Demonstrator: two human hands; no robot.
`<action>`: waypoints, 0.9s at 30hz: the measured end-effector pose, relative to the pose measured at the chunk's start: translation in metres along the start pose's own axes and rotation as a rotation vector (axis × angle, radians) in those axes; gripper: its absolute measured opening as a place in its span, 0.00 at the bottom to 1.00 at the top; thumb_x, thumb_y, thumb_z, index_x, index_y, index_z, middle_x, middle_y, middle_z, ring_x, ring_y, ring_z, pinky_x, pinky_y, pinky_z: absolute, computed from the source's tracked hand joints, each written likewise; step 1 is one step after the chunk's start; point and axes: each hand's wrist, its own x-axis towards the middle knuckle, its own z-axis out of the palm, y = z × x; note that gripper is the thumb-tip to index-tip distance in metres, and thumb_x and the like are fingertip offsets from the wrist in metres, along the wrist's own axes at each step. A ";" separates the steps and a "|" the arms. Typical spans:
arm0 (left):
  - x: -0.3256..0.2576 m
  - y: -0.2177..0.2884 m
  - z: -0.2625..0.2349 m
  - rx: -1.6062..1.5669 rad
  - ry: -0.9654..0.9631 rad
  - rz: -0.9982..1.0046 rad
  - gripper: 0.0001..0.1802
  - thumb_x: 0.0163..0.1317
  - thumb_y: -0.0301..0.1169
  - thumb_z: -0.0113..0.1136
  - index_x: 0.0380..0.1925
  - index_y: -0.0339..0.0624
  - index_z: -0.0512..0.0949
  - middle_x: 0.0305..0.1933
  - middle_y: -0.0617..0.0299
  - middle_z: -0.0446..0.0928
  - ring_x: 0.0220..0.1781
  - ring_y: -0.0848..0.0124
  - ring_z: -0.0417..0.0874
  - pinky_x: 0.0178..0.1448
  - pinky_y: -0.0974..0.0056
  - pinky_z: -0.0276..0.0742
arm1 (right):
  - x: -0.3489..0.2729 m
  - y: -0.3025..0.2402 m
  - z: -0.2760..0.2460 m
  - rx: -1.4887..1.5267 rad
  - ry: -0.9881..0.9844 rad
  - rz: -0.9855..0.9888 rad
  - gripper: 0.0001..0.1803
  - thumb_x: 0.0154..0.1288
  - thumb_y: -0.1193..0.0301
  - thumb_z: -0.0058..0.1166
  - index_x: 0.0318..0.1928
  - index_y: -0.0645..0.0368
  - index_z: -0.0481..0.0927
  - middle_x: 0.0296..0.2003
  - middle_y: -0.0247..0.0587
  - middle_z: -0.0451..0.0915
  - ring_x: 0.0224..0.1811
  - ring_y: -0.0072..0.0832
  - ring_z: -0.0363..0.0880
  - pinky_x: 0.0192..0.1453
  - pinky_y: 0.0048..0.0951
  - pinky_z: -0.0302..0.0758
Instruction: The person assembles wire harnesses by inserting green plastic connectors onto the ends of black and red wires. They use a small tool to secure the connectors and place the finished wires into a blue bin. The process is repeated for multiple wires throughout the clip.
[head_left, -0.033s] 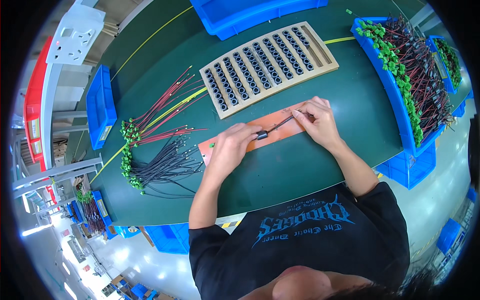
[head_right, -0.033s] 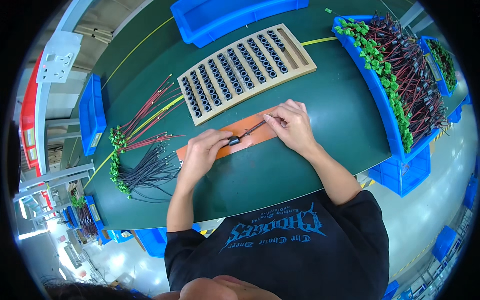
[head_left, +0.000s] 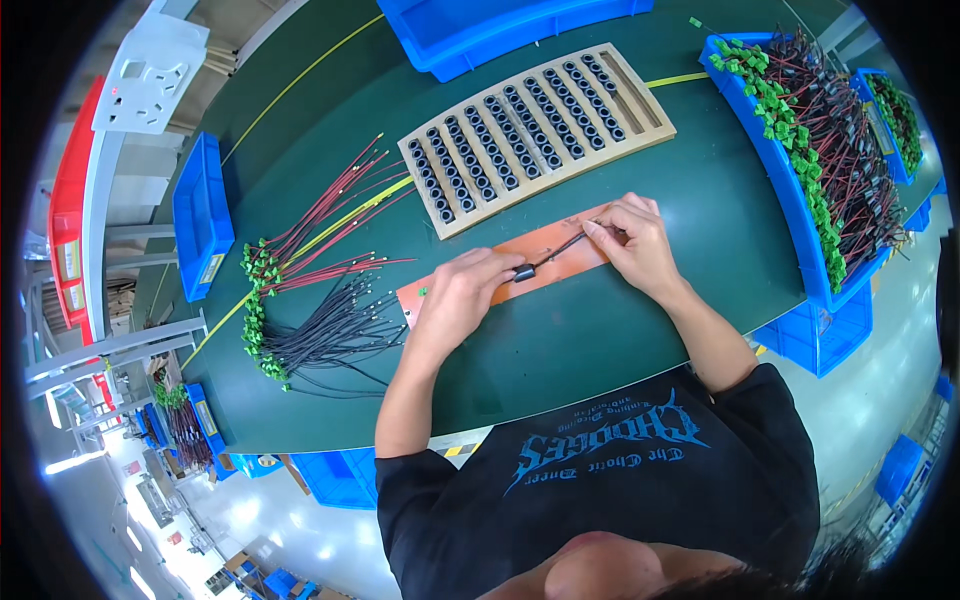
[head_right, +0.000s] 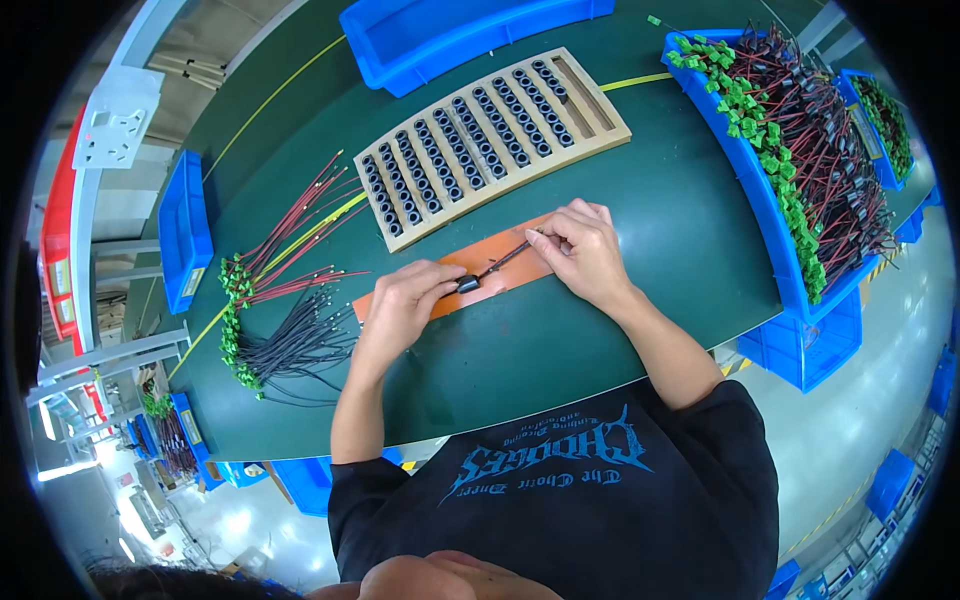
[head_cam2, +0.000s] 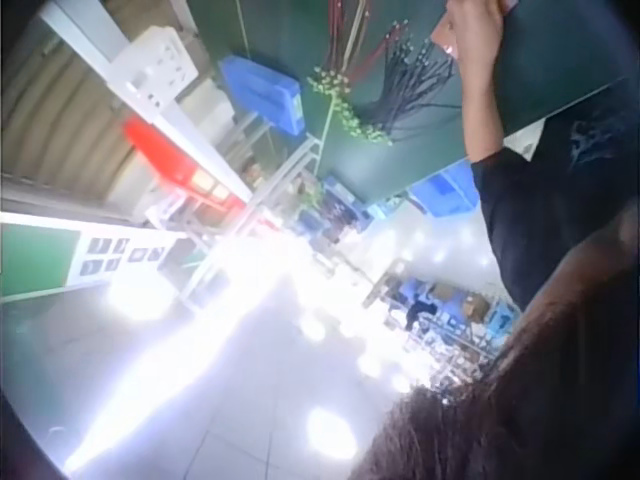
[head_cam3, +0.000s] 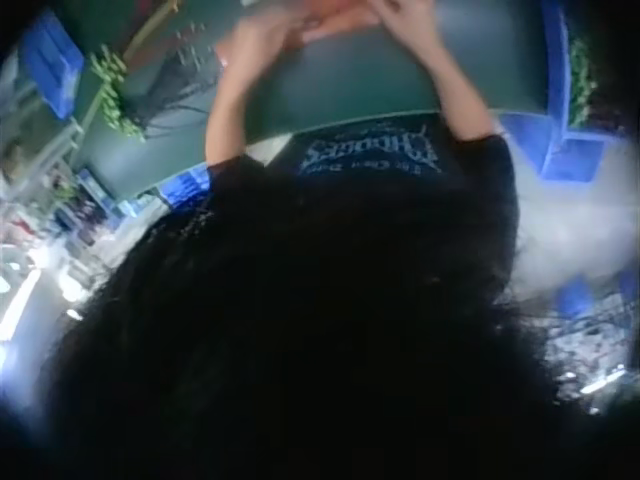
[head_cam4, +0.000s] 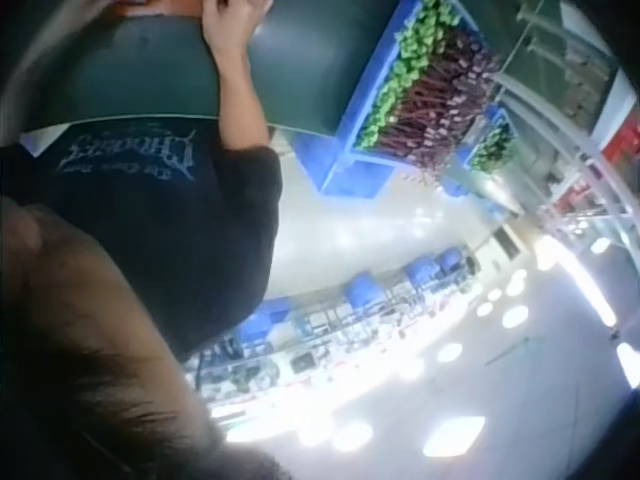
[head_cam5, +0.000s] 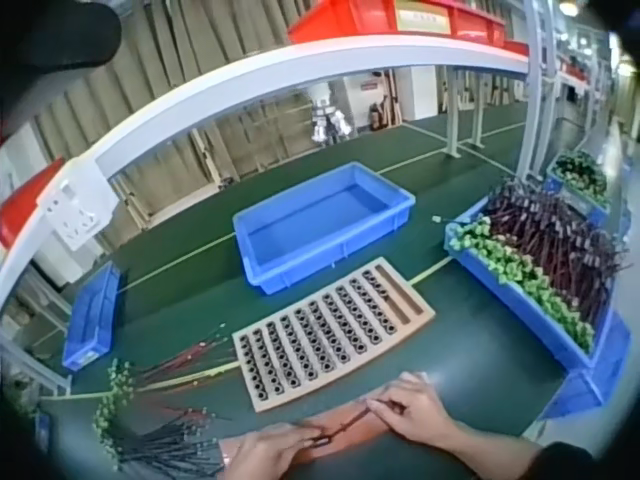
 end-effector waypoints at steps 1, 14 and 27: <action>0.002 0.001 -0.003 0.003 -0.001 0.039 0.11 0.67 0.18 0.65 0.47 0.33 0.87 0.43 0.50 0.88 0.44 0.55 0.89 0.50 0.58 0.84 | 0.000 0.000 0.000 0.004 0.004 -0.007 0.11 0.67 0.68 0.70 0.29 0.57 0.84 0.23 0.29 0.77 0.31 0.27 0.74 0.52 0.35 0.66; -0.002 0.022 0.004 -0.059 0.002 -0.117 0.19 0.64 0.19 0.67 0.55 0.34 0.84 0.42 0.53 0.88 0.44 0.65 0.92 0.50 0.63 0.89 | -0.001 0.001 0.000 -0.024 -0.008 -0.037 0.10 0.66 0.68 0.70 0.29 0.56 0.85 0.24 0.30 0.81 0.31 0.27 0.74 0.52 0.35 0.67; -0.004 0.004 0.019 0.098 0.169 0.082 0.09 0.62 0.16 0.68 0.42 0.29 0.86 0.42 0.54 0.84 0.35 0.61 0.87 0.38 0.61 0.83 | 0.000 0.001 -0.001 -0.003 -0.012 -0.018 0.09 0.66 0.69 0.70 0.30 0.57 0.85 0.26 0.30 0.82 0.31 0.27 0.74 0.52 0.34 0.67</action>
